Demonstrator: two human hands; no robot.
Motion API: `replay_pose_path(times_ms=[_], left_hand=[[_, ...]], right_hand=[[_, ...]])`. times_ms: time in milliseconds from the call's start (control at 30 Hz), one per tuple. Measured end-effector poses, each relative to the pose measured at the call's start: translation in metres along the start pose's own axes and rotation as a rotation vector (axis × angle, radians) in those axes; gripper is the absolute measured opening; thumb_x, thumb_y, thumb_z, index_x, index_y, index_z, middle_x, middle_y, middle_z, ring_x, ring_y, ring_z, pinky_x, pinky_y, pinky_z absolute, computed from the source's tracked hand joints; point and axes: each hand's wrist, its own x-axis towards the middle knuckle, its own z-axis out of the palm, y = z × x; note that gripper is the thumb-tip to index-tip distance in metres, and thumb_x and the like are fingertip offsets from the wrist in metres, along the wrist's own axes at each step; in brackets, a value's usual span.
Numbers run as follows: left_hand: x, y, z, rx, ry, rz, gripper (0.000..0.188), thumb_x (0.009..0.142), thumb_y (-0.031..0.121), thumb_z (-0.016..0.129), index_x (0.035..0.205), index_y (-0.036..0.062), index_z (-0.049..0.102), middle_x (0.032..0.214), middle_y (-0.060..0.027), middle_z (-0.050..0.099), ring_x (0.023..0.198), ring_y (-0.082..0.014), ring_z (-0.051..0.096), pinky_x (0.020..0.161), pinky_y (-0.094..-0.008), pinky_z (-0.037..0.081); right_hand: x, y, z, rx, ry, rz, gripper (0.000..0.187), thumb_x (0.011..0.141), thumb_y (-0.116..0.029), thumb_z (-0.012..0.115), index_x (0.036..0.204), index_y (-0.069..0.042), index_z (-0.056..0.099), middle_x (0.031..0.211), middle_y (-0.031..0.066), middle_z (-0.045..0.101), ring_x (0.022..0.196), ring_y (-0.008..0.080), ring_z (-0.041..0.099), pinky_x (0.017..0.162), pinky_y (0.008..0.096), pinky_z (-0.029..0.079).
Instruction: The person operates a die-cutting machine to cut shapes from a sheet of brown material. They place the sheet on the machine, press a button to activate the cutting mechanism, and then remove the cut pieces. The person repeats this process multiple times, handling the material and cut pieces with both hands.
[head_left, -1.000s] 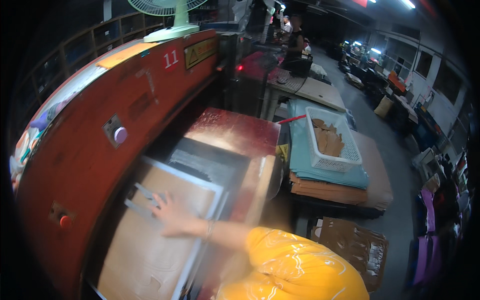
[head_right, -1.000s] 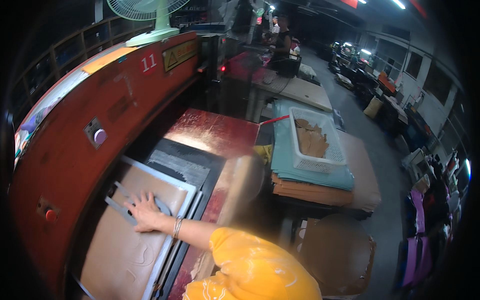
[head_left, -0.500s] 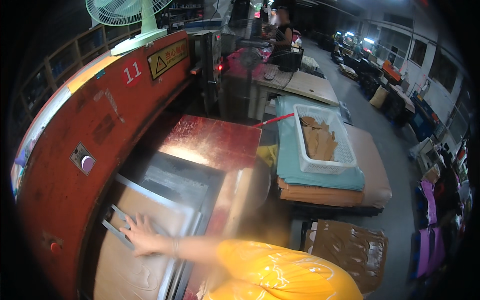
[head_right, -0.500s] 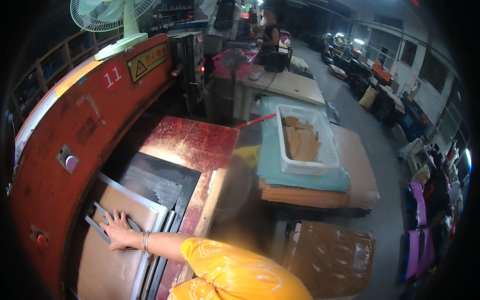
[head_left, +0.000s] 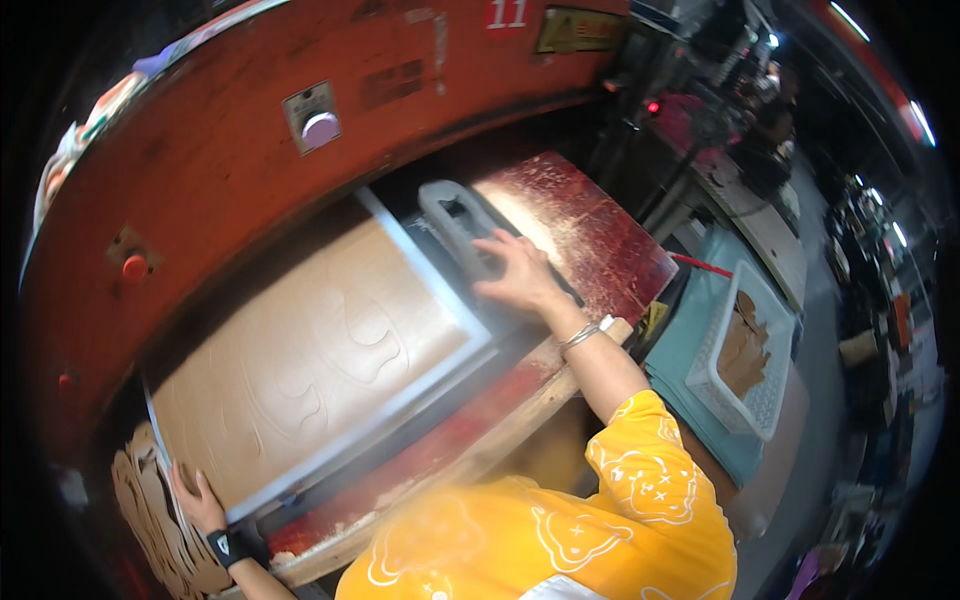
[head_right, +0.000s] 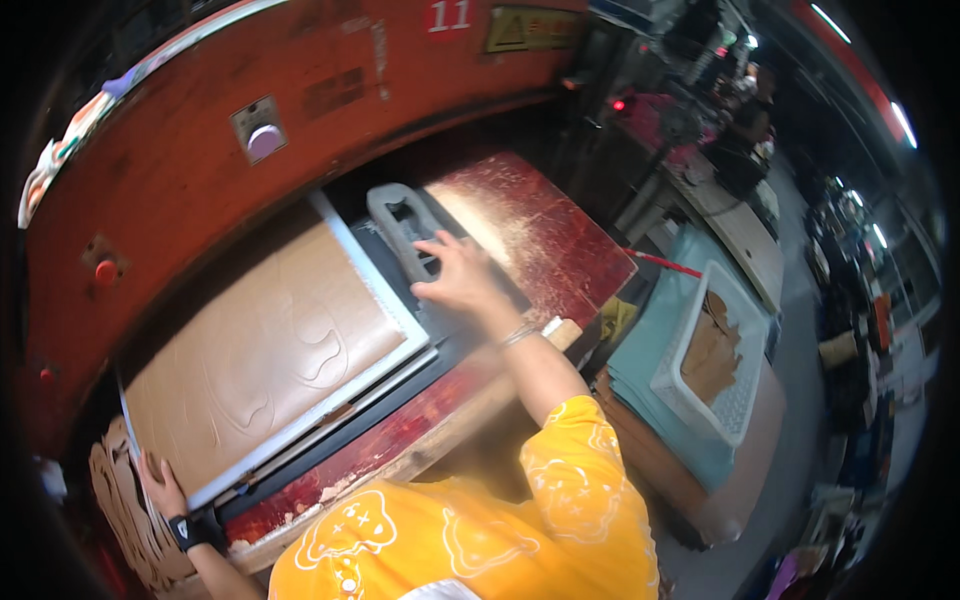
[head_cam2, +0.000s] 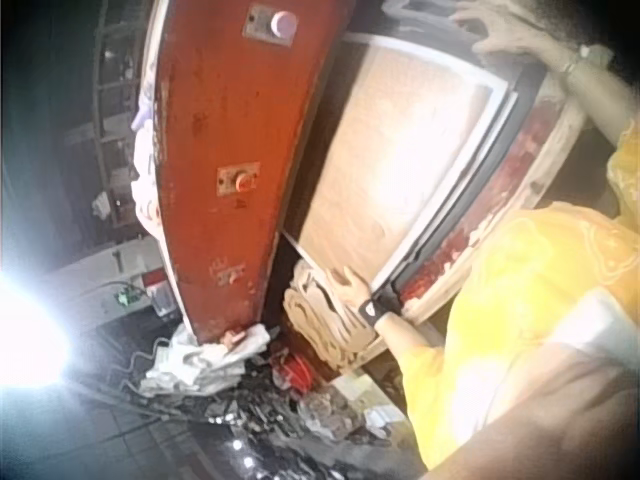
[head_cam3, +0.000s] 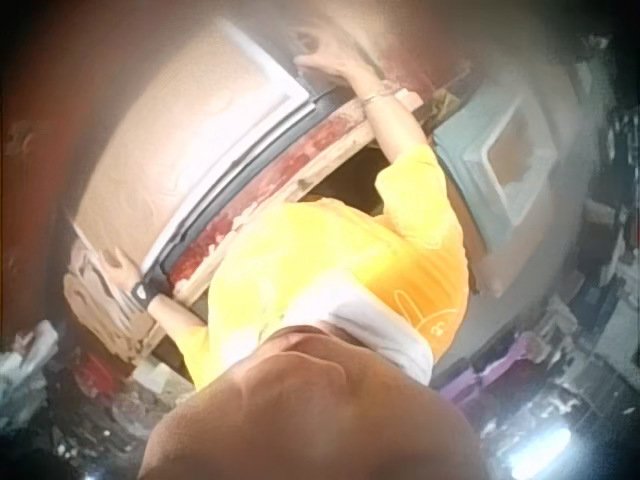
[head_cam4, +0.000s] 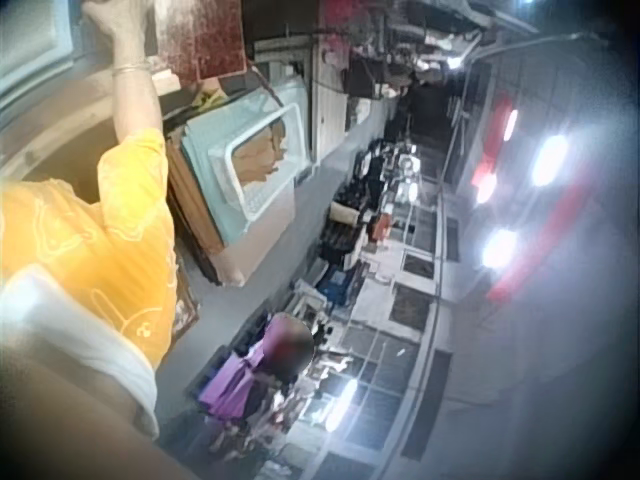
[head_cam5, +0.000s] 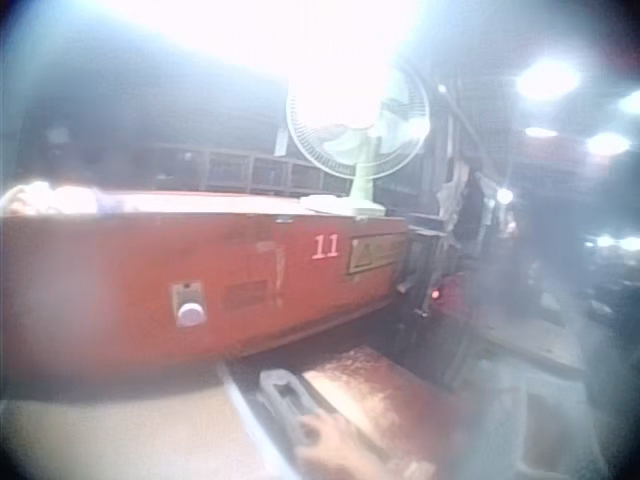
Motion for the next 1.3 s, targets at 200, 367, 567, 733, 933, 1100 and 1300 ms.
replay_pose_path(times_ms=[200,367,567,733,933,1100,1300], left_hand=[[0.004,-0.047,0.011,-0.245,0.05,-0.035,0.048,0.092,0.021,0.057,0.136,0.0039,0.044,0.136,-0.0161,0.047,0.126,-0.0269,0.044,0.106,-0.0367,0.031],[0.054,-0.117,0.012,-0.563,-0.131,-0.325,0.046,0.096,0.022,0.052,0.135,-0.0018,0.042,0.127,-0.0165,0.054,0.112,-0.0219,0.054,0.096,-0.0312,0.041],[0.062,-0.047,-0.011,-0.082,-0.094,0.092,0.041,0.094,0.029,0.051,0.115,-0.0062,0.059,0.12,-0.0248,0.058,0.112,-0.0346,0.055,0.098,-0.037,0.042],[0.043,0.029,-0.035,0.316,-0.241,-0.129,0.041,0.092,0.028,0.054,0.113,-0.0069,0.058,0.111,-0.0229,0.062,0.095,-0.0354,0.06,0.083,-0.0401,0.049],[-0.004,0.043,-0.055,-0.146,-0.05,0.086,0.04,0.091,0.026,0.058,0.118,-0.0044,0.057,0.109,-0.0218,0.063,0.094,-0.0332,0.061,0.082,-0.0385,0.05],[-0.064,0.086,-0.083,-0.464,-0.088,-0.293,0.044,0.09,0.018,0.061,0.127,-0.0038,0.051,0.123,-0.0226,0.055,0.108,-0.0301,0.056,0.093,-0.0362,0.046],[-0.028,0.132,-0.081,-0.611,-0.17,-0.19,0.043,0.09,0.018,0.062,0.126,-0.004,0.052,0.123,-0.0227,0.055,0.108,-0.0304,0.056,0.092,-0.0373,0.047]], right_hand=[[0.001,0.015,0.02,-0.142,0.002,-0.016,0.061,0.068,-0.041,0.069,0.124,-0.018,0.06,0.142,0.0166,0.04,0.13,0.0363,0.032,0.107,0.0497,0.022],[0.004,-0.011,0.039,0.166,0.001,-0.269,0.049,0.077,-0.031,0.065,0.119,-0.006,0.06,0.119,0.0181,0.057,0.11,0.0334,0.053,0.094,0.0431,0.042],[0.001,-0.05,0.07,0.059,0.054,-0.089,0.043,0.076,-0.026,0.064,0.109,-0.001,0.057,0.101,0.0236,0.055,0.1,0.0375,0.053,0.088,0.0492,0.043],[-0.005,-0.057,0.07,-0.134,0.008,-0.026,0.043,0.077,-0.026,0.064,0.11,-0.001,0.055,0.094,0.0218,0.062,0.1,0.0371,0.056,0.089,0.0519,0.042],[-0.017,-0.052,0.045,0.014,-0.002,0.073,0.033,0.08,-0.034,0.065,0.086,-0.001,0.065,0.081,0.0197,0.066,0.082,0.0349,0.066,0.074,0.045,0.05],[-0.074,-0.007,0.009,0.399,-0.256,0.001,0.025,0.084,-0.025,0.065,0.09,-0.001,0.066,0.081,0.0081,0.068,0.076,0.015,0.061,0.068,0.035,0.049],[-0.166,-0.052,0.056,1.413,-0.274,0.298,0.055,0.092,-0.023,0.059,0.139,-0.01,0.035,0.131,0.0054,0.049,0.115,0.017,0.051,0.095,0.0357,0.045]])
